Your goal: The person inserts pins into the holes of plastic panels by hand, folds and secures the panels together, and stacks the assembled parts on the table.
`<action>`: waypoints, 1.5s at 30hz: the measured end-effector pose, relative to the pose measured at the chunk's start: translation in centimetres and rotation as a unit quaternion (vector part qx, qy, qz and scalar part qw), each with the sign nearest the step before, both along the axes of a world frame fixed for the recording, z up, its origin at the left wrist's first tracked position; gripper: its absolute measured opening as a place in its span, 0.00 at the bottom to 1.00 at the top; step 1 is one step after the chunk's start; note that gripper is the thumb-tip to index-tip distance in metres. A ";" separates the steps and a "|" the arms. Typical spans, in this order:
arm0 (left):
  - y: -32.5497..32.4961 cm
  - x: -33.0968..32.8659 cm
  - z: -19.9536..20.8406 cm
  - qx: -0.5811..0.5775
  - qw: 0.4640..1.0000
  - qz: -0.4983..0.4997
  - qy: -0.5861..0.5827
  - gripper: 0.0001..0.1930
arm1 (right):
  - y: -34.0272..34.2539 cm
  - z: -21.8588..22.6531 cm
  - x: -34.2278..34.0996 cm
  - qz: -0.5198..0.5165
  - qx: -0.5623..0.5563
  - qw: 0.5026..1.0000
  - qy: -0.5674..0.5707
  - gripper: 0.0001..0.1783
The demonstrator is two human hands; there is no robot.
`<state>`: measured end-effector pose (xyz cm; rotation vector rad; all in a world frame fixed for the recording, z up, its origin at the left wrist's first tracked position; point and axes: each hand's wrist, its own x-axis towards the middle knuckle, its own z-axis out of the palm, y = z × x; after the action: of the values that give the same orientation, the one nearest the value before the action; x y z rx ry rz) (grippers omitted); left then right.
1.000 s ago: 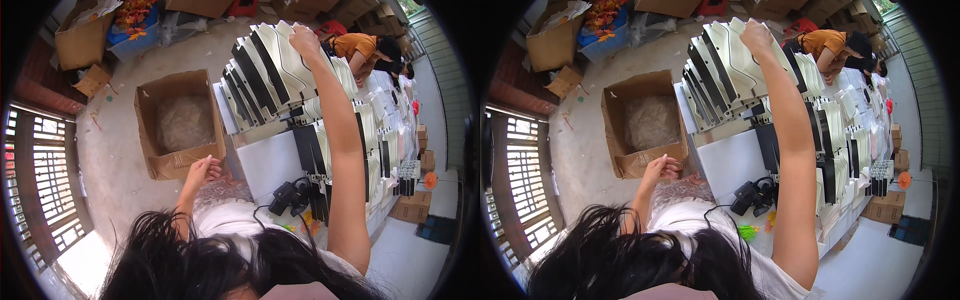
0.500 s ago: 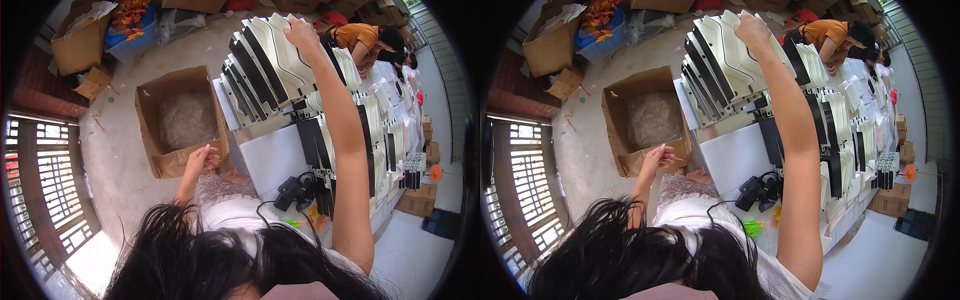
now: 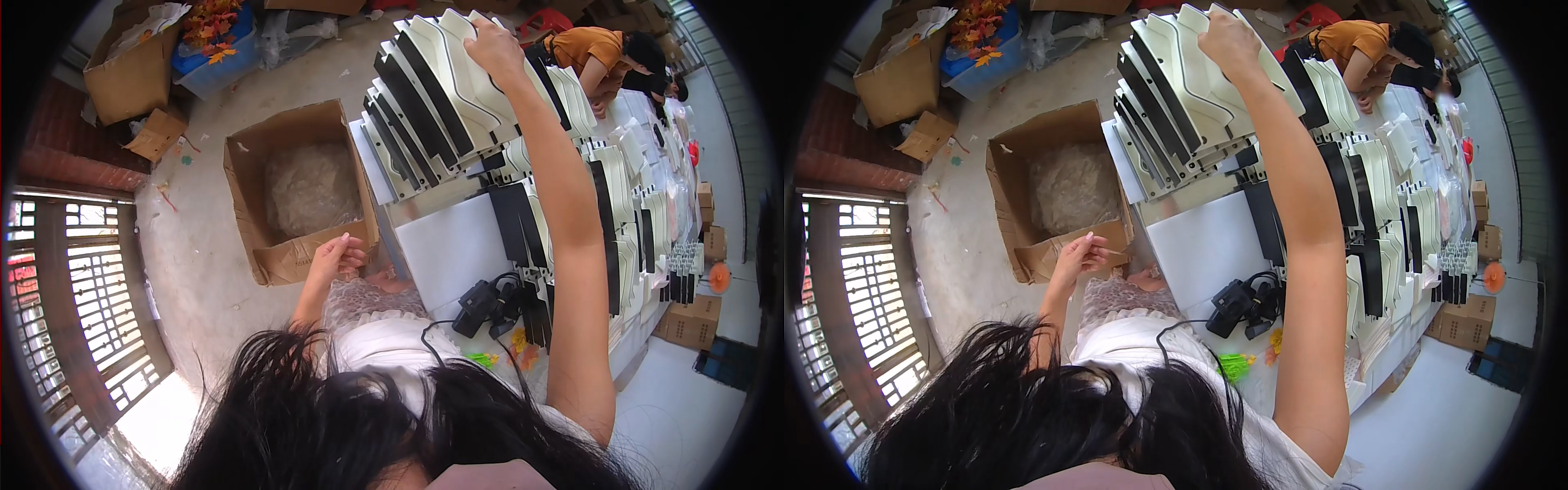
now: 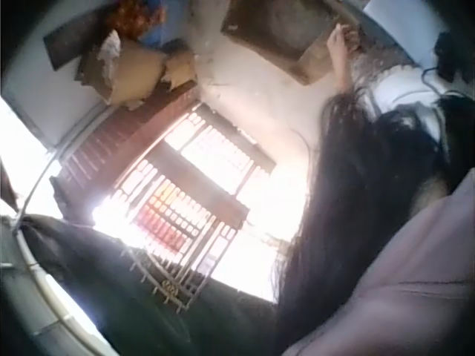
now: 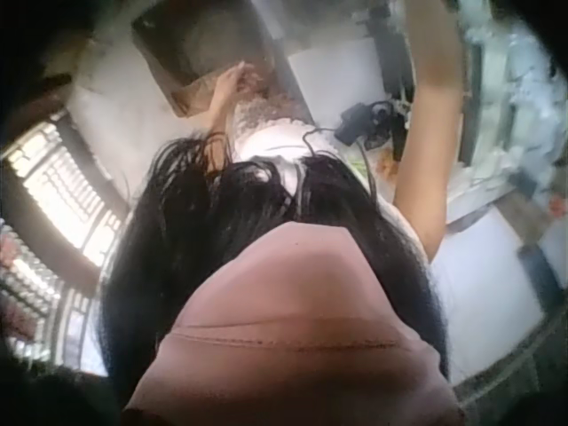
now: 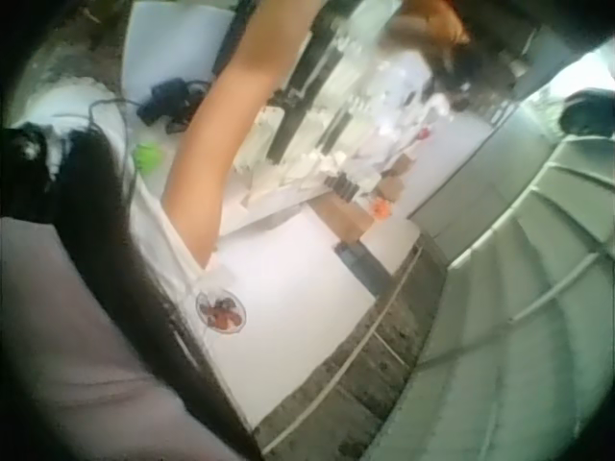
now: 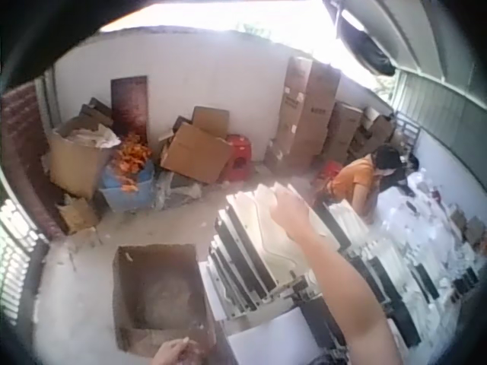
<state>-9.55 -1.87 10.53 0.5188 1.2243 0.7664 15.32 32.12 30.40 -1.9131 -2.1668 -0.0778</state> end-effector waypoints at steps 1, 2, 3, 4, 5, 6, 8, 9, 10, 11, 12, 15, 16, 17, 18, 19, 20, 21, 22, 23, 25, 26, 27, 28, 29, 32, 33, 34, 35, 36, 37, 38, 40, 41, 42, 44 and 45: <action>0.1 0.1 0.0 -0.001 1.000 -0.001 0.005 0.19 | -0.1 -0.2 -0.3 0.011 0.016 1.000 0.018 0.23; 0.2 0.3 0.0 -0.001 1.000 -0.002 0.005 0.19 | -0.2 -0.3 -0.6 0.022 0.033 0.999 0.035 0.20; 0.5 0.5 0.0 0.005 1.000 -0.005 0.008 0.19 | -0.3 -0.3 -0.8 0.022 0.034 0.999 0.035 0.20; 0.8 0.8 0.0 0.011 1.000 -0.006 0.010 0.19 | -0.1 -0.3 -1.0 0.019 0.025 0.999 0.026 0.22; 1.3 1.1 -0.1 0.012 1.000 -0.005 0.010 0.19 | -0.1 -0.3 -1.1 0.017 0.017 1.000 0.017 0.25; 2.0 1.5 -0.2 0.049 0.998 0.002 0.029 0.17 | 0.0 -0.1 -1.0 0.019 0.019 1.000 0.017 0.25; 3.7 2.8 0.9 0.086 0.995 0.012 0.048 0.15 | 0.1 -0.3 -0.8 0.026 0.005 1.000 0.015 0.24; 4.9 3.7 2.0 0.219 0.958 0.035 0.184 0.14 | -0.1 -0.4 -0.5 0.027 0.007 1.000 0.014 0.24; 6.4 4.4 4.1 0.343 0.883 0.060 0.315 0.15 | -0.4 -0.2 -0.4 0.031 0.004 0.999 0.023 0.22; 7.9 4.7 5.8 0.394 0.858 0.075 0.322 0.17 | -0.4 -0.1 -0.5 0.037 0.003 0.999 0.030 0.20; 9.3 5.0 7.6 0.442 0.830 0.090 0.329 0.20 | -0.1 -0.1 -0.4 0.042 0.006 0.999 0.031 0.20; 14.1 5.9 10.8 0.521 0.763 0.101 0.369 0.22 | 0.1 -0.6 0.0 0.054 0.017 0.998 0.037 0.22; 15.5 6.4 11.4 0.546 0.732 0.096 0.396 0.24 | 0.1 -0.6 0.0 0.051 0.009 0.998 0.036 0.22; 16.3 6.6 12.1 0.573 0.694 0.096 0.425 0.25 | -0.2 0.2 -0.2 0.052 0.009 0.998 0.036 0.22; 16.8 6.6 12.3 0.575 0.690 0.101 0.428 0.25 | -0.5 1.1 -0.4 0.056 0.014 0.998 0.037 0.22; 17.8 7.1 12.2 0.581 0.680 0.093 0.437 0.27 | -0.4 2.0 0.2 0.053 0.015 0.998 0.021 0.23; 18.5 7.4 12.0 0.584 0.673 0.082 0.447 0.29 | -0.6 2.7 0.9 0.048 0.012 0.999 0.006 0.24; 19.0 7.7 11.8 0.589 0.667 0.068 0.451 0.33 | -0.9 3.6 1.9 0.061 0.044 0.997 0.009 0.25; 19.3 8.0 11.7 0.591 0.671 0.059 0.445 0.33 | -1.5 4.6 3.1 0.064 0.060 0.996 0.014 0.26; 19.2 7.6 11.6 0.594 0.649 0.043 0.473 0.34 | -2.6 5.4 3.2 0.071 0.086 0.993 0.042 0.25; 19.4 6.9 10.7 0.595 0.622 0.011 0.509 0.36 | -7.9 8.3 3.1 0.070 0.128 0.984 0.101 0.24; 19.8 6.7 10.1 0.592 0.628 -0.002 0.504 0.36 | -11.0 9.5 2.9 0.062 0.143 0.979 0.134 0.23; 20.0 6.6 9.9 0.601 0.610 -0.013 0.516 0.36 | -13.0 9.5 3.9 0.046 0.132 0.981 0.135 0.23; 20.0 6.5 9.7 0.610 0.594 -0.025 0.524 0.36 | -15.0 9.4 5.5 0.098 0.087 0.974 0.187 0.20; 20.3 6.3 9.7 0.617 0.584 -0.029 0.526 0.37 | -17.2 9.1 6.9 0.149 0.045 0.958 0.240 0.17; 20.5 6.1 10.2 0.628 0.569 -0.041 0.529 0.39 | -23.7 6.9 9.8 0.273 0.033 0.954 0.123 0.12; 20.4 6.2 10.3 0.643 0.562 -0.048 0.517 0.39 | -25.2 4.9 10.5 0.316 0.045 0.942 0.104 0.12; 20.7 6.4 10.4 0.660 0.555 -0.054 0.503 0.40 | -27.3 4.1 10.0 0.304 0.014 0.948 0.092 0.10; 20.6 6.3 10.6 0.659 0.543 -0.061 0.517 0.40 | -28.9 2.2 9.9 0.317 0.010 0.946 0.071 0.09; 20.7 6.4 10.3 0.649 0.566 -0.060 0.505 0.39 | -30.3 -0.4 10.2 0.325 0.006 0.944 0.057 0.07; 20.6 6.2 10.4 0.654 0.564 -0.055 0.501 0.39 | -31.4 -2.7 10.0 0.327 -0.003 0.943 0.056 0.05; 20.2 6.1 10.5 0.659 0.563 -0.052 0.496 0.38 | -32.4 -5.2 9.9 0.326 -0.004 0.945 0.032 0.05; 18.7 5.8 11.4 0.659 0.573 -0.049 0.484 0.36 | -33.7 -10.5 9.8 0.338 -0.004 0.941 -0.006 0.06; 17.7 5.7 12.0 0.652 0.586 -0.040 0.479 0.34 | -34.2 -13.1 9.6 0.333 -0.003 0.943 -0.004 0.07; 16.6 5.7 12.5 0.658 0.579 -0.045 0.478 0.34 | -34.1 -15.6 9.5 0.327 0.004 0.945 0.000 0.07; 14.2 5.7 13.4 0.654 0.624 -0.014 0.427 0.33 | -33.7 -20.0 9.5 0.340 0.020 0.940 -0.002 0.06; 12.4 5.9 13.9 0.640 0.646 -0.005 0.416 0.31 | -33.5 -22.1 9.7 0.333 0.028 0.942 0.001 0.06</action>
<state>-3.66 10.51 24.45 2.2633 1.2949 1.4206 25.01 -1.43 8.29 -1.0589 -2.6460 -0.0113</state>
